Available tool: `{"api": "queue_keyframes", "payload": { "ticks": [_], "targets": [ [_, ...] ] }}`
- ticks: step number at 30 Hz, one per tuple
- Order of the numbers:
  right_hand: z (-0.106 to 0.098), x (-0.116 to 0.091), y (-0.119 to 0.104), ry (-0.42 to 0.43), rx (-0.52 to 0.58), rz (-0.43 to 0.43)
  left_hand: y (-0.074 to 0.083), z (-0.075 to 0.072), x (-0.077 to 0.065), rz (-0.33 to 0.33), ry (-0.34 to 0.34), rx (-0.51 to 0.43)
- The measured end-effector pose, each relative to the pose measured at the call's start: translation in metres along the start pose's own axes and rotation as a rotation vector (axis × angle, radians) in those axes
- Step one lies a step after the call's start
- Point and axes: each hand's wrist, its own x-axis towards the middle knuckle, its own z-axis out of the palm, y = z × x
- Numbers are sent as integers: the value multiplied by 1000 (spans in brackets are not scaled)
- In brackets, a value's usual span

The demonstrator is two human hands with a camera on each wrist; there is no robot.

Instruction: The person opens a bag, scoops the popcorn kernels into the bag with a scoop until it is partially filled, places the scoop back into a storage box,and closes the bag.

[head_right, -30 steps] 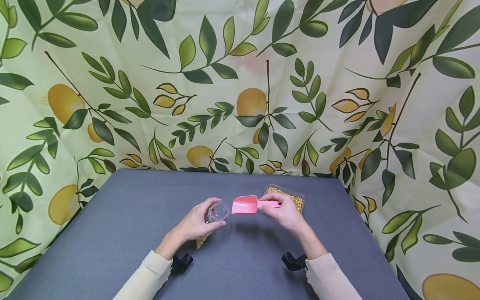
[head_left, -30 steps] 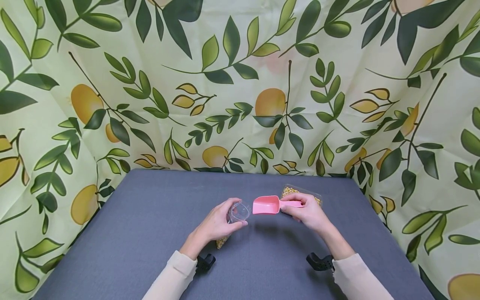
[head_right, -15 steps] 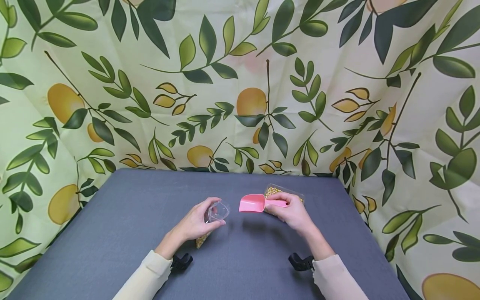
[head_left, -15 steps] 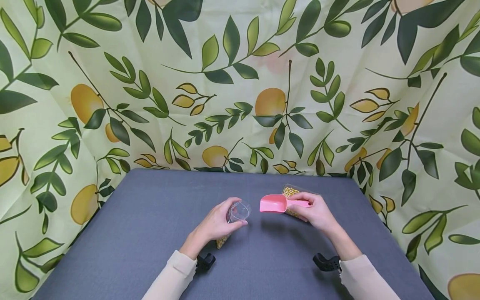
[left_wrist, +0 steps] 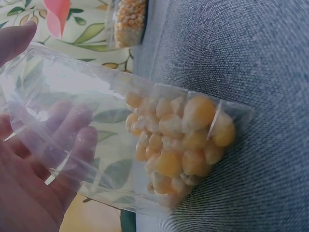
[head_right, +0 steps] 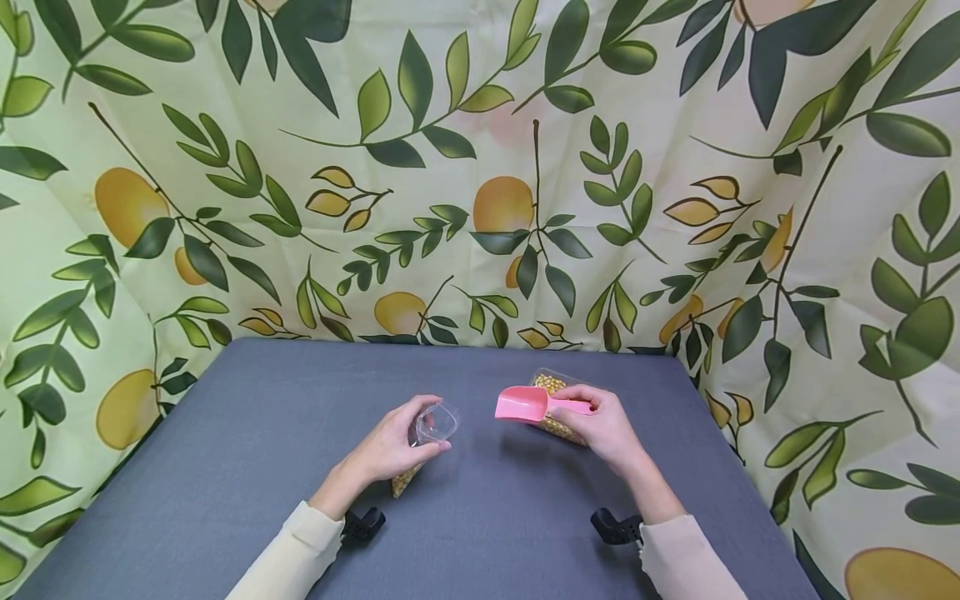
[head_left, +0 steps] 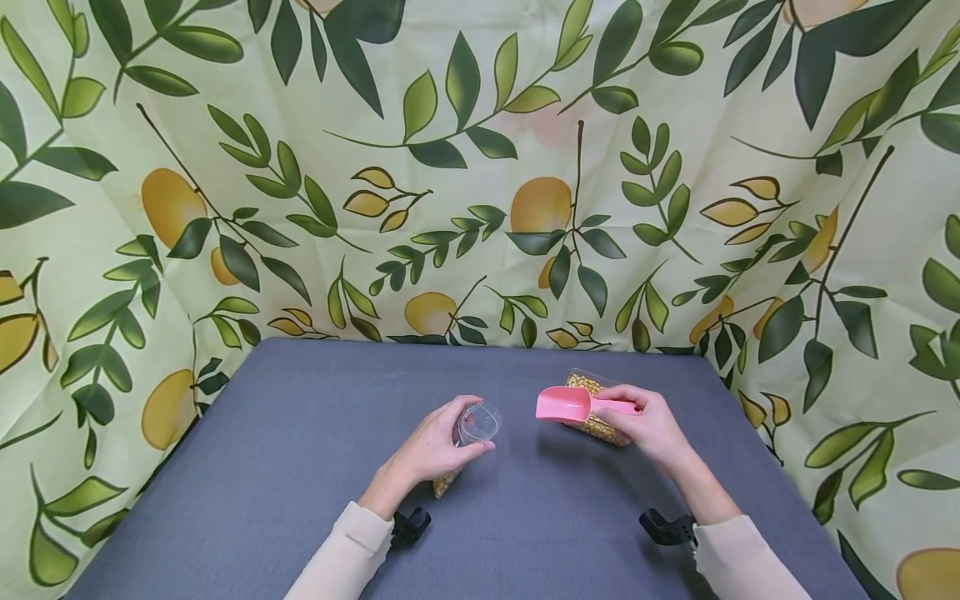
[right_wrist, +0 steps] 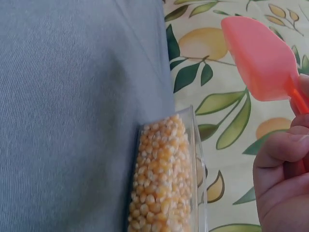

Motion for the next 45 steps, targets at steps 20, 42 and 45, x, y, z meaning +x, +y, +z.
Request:
{"api": "queue_keyframes", "payload": {
  "ticks": [20, 42, 45],
  "targets": [
    [-28, -8, 13, 96, -99, -16, -1, 0, -1, 1, -6, -2],
    [-53, -15, 34, 155, -134, 22, 1, -3, -1, 7, 1, 6],
    [-55, -16, 37, 157, -142, 28, 2, -3, -1, 5, 1, 10]
  ]
}}
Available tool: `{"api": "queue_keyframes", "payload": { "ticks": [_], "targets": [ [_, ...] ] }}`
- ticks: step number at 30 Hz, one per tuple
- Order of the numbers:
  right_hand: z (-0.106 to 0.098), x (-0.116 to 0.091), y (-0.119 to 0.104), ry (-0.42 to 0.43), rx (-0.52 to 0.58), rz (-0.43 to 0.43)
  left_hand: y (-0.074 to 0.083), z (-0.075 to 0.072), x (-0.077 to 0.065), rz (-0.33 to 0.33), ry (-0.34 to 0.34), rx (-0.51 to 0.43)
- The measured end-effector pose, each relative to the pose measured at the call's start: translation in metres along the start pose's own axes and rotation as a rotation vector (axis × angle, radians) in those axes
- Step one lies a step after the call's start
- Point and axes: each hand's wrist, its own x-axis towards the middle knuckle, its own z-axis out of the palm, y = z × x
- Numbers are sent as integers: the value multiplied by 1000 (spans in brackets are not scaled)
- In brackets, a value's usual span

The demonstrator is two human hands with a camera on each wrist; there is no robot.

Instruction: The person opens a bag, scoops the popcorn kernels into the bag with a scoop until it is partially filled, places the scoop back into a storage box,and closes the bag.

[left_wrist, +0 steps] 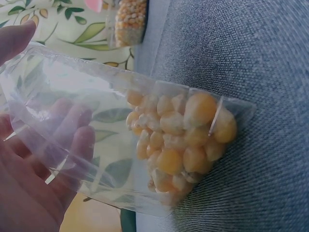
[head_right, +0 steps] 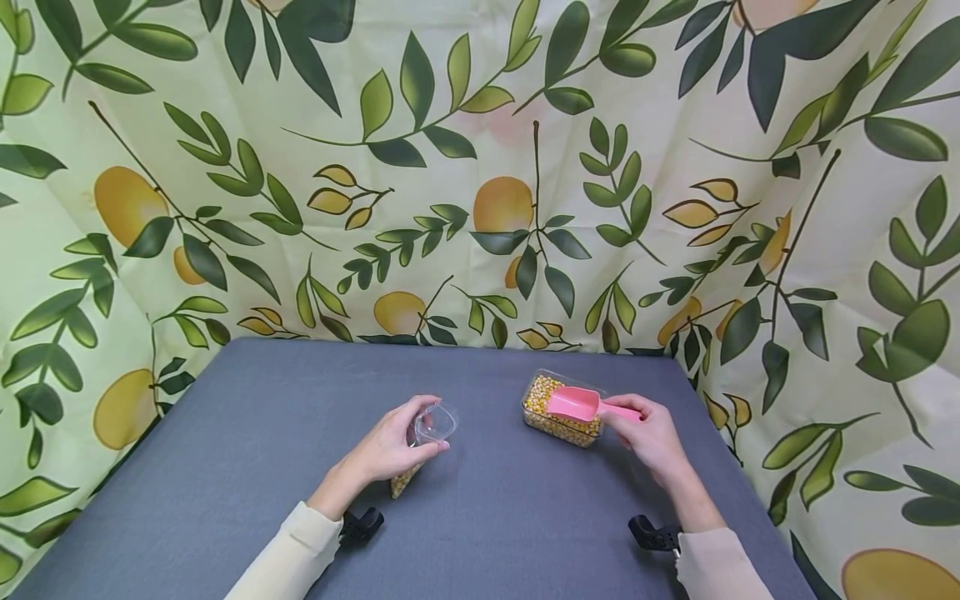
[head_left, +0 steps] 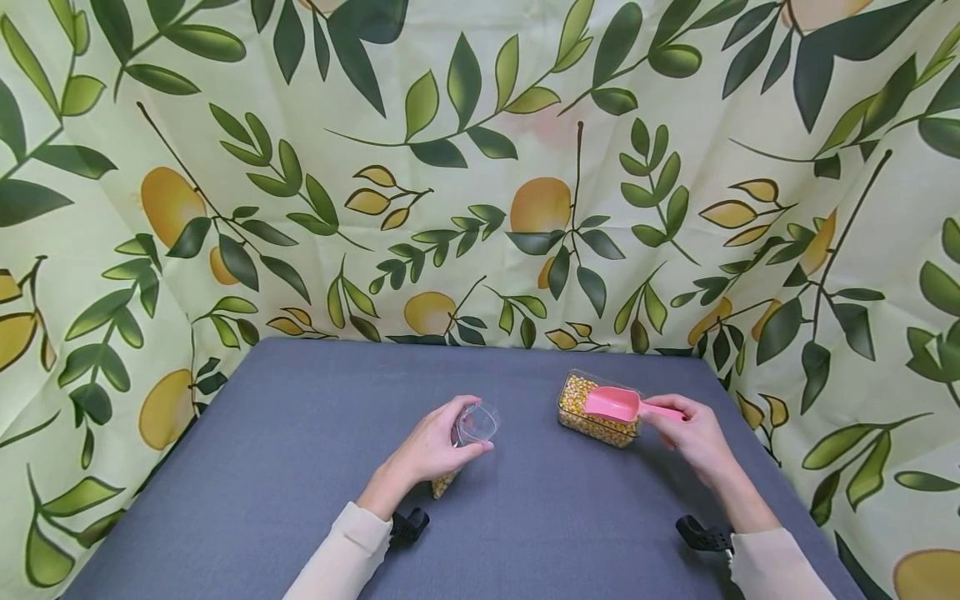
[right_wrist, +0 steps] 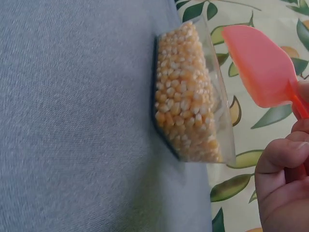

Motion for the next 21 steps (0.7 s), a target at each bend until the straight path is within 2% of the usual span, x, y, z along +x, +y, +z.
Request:
{"api": "queue_keyframes", "payload": {
  "ticks": [21],
  "targets": [
    [-5, 0, 13, -8, -61, 65, -2, 1, 0, -12, -9, -6]
  ]
}}
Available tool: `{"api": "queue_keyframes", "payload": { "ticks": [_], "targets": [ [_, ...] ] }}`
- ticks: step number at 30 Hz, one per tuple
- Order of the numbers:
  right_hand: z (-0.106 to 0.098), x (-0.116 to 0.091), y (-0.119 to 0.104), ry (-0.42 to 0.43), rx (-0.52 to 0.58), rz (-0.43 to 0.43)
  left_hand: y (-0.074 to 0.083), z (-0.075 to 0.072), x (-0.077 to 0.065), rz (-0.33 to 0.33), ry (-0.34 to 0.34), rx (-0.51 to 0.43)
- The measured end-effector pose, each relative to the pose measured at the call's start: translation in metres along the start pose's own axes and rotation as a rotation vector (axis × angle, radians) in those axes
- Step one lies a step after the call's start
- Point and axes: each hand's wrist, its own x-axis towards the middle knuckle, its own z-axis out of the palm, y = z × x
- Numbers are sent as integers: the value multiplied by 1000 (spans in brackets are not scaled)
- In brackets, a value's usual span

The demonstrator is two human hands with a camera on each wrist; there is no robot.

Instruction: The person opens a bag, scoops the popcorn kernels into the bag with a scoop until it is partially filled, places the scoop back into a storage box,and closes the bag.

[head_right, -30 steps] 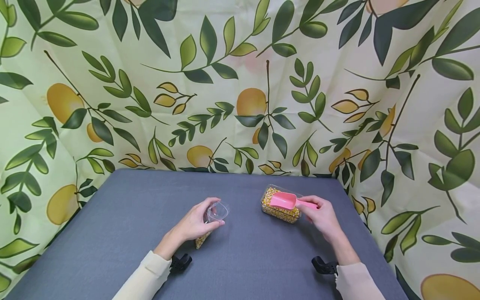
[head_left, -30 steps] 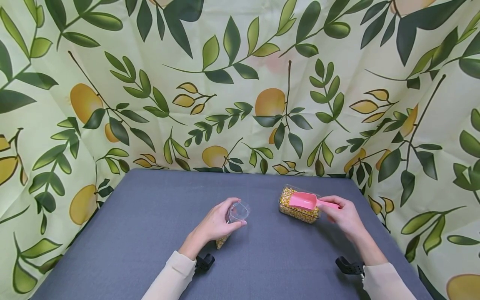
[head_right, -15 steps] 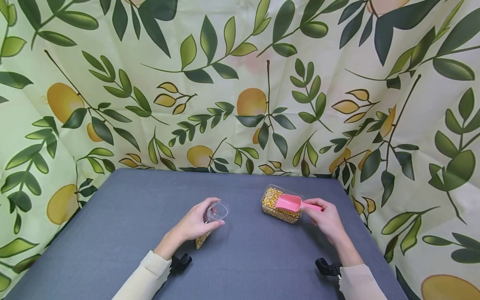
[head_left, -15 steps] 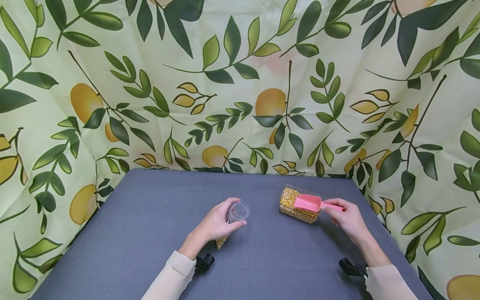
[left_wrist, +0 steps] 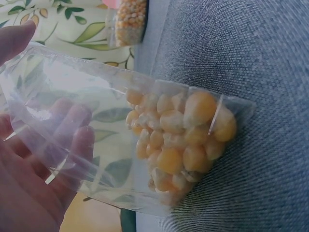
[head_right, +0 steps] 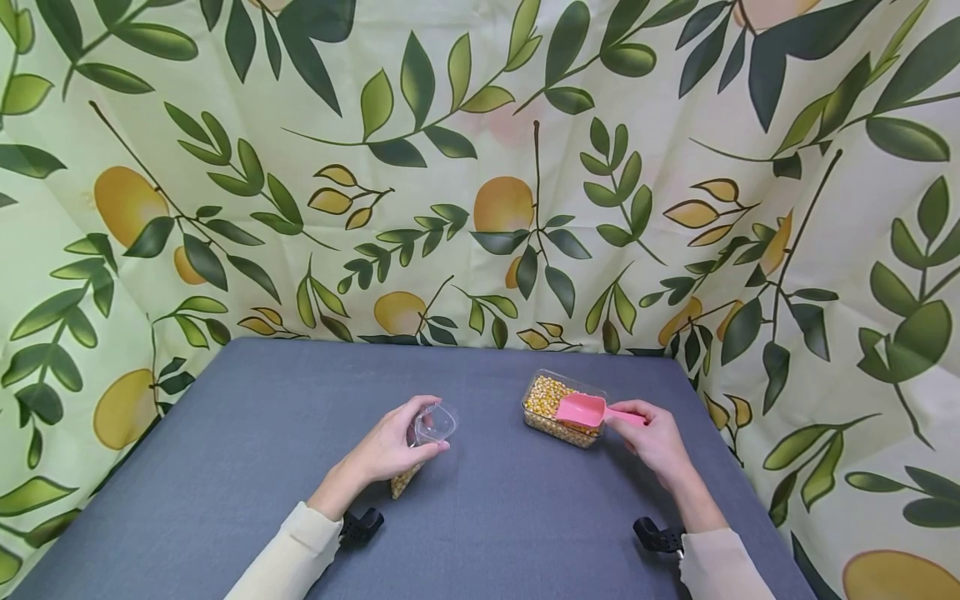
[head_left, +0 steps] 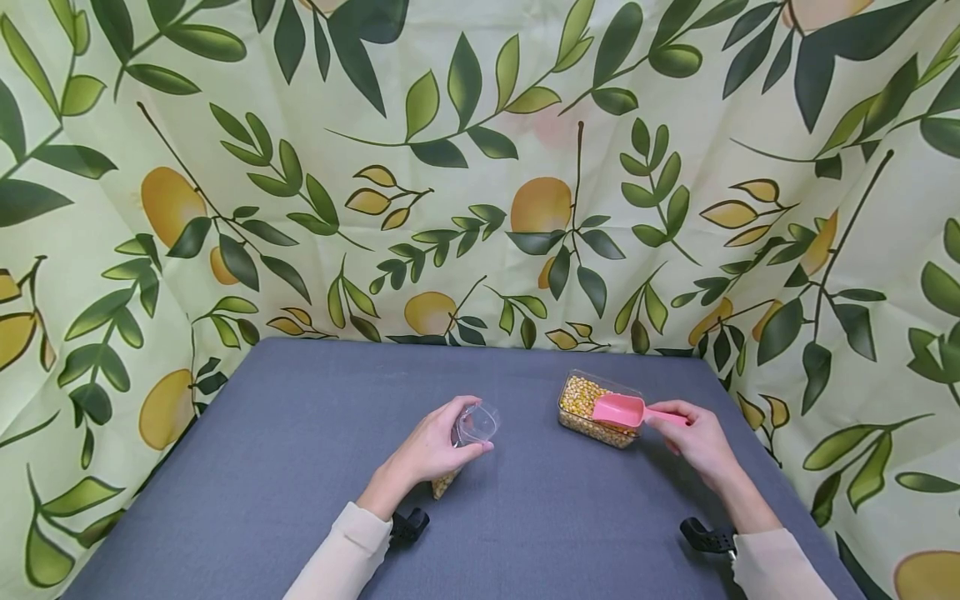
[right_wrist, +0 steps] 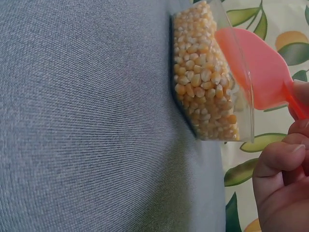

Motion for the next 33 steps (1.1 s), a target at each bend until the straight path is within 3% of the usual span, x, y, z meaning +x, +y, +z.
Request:
{"api": "queue_keyframes", "payload": {
  "ticks": [8, 18, 33],
  "targets": [
    [1, 0, -6, -20, -10, 3, 0, -1, 0, 3, -2, -5],
    [9, 7, 7, -11, 4, 0, -1, 0, 0, 2, 4, 4],
    [19, 10, 6, -17, 1, 2, 0, 0, 0, -3, 5, 1]
  ]
}}
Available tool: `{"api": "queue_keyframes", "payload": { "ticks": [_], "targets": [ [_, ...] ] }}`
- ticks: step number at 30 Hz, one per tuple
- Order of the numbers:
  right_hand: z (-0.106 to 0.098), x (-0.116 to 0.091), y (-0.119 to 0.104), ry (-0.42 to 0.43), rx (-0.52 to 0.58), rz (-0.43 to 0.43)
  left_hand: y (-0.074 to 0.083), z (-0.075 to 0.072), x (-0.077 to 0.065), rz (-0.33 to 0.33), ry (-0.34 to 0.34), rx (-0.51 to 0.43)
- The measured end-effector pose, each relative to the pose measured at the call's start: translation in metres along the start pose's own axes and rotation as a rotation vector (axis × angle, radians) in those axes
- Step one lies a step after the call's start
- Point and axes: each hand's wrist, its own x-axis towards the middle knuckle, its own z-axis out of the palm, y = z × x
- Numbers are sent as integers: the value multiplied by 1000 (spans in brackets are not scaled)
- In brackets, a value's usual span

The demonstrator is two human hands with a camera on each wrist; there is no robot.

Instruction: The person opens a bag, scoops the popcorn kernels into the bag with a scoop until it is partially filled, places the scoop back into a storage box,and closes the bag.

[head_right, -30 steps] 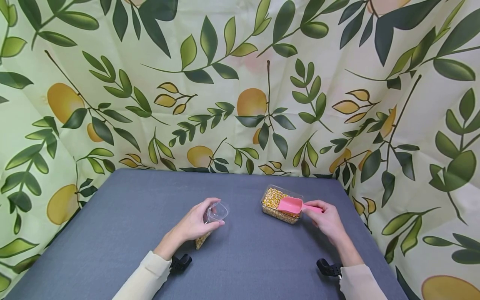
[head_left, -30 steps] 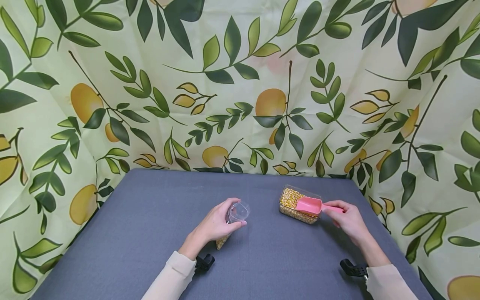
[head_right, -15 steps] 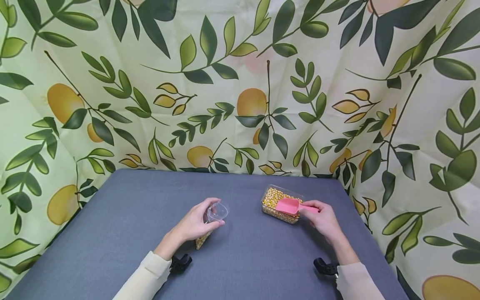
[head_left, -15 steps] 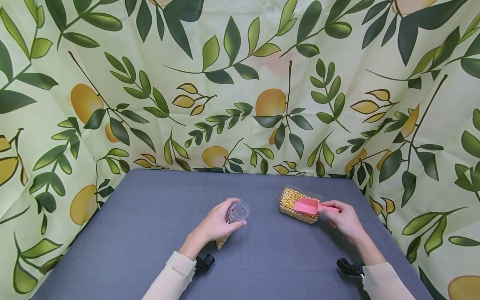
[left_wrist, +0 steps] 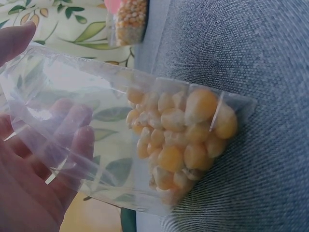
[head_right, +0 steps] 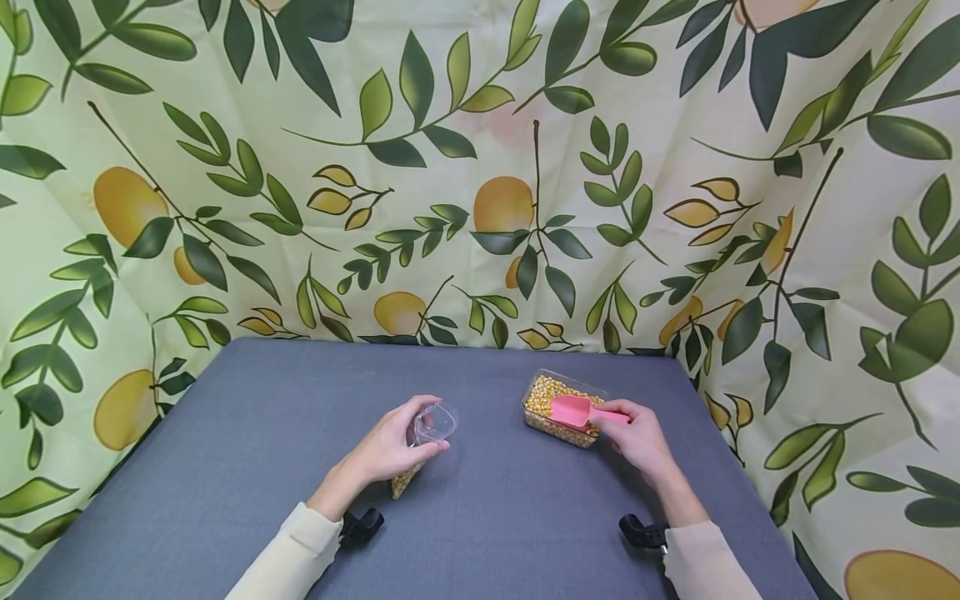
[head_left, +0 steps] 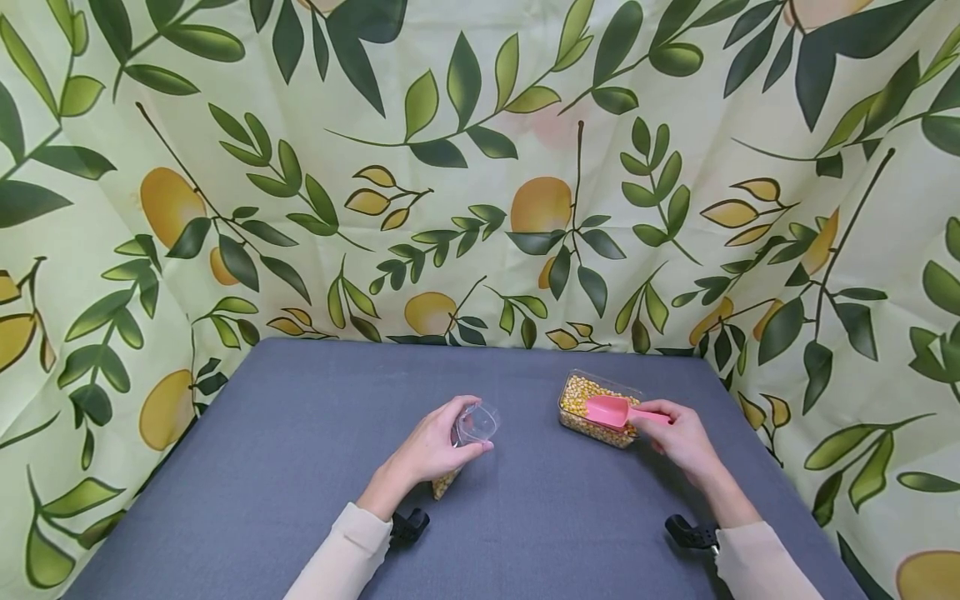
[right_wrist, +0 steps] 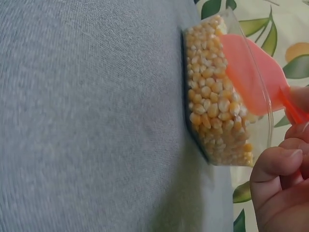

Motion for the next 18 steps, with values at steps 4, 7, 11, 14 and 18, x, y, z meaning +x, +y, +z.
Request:
{"api": "queue_keyframes", "payload": {
  "ticks": [4, 7, 11, 14, 18],
  "targets": [
    [4, 1, -2, -2, 9, 6, 0, 0, 0, -2, 2, 6],
    [8, 1, -5, 3, 21, 22, 0, 0, 0, -2, 5, 9],
    [11, 1, -9, 11, 37, 42, 0, 0, 0, 0, 9, 9],
    [14, 0, -12, 12, 51, 59, 0, 0, 0, 1, 8, 4],
    [16, 0, -13, 13, 66, 89, 0, 0, 0, 0, 3, -1]
  ]
}}
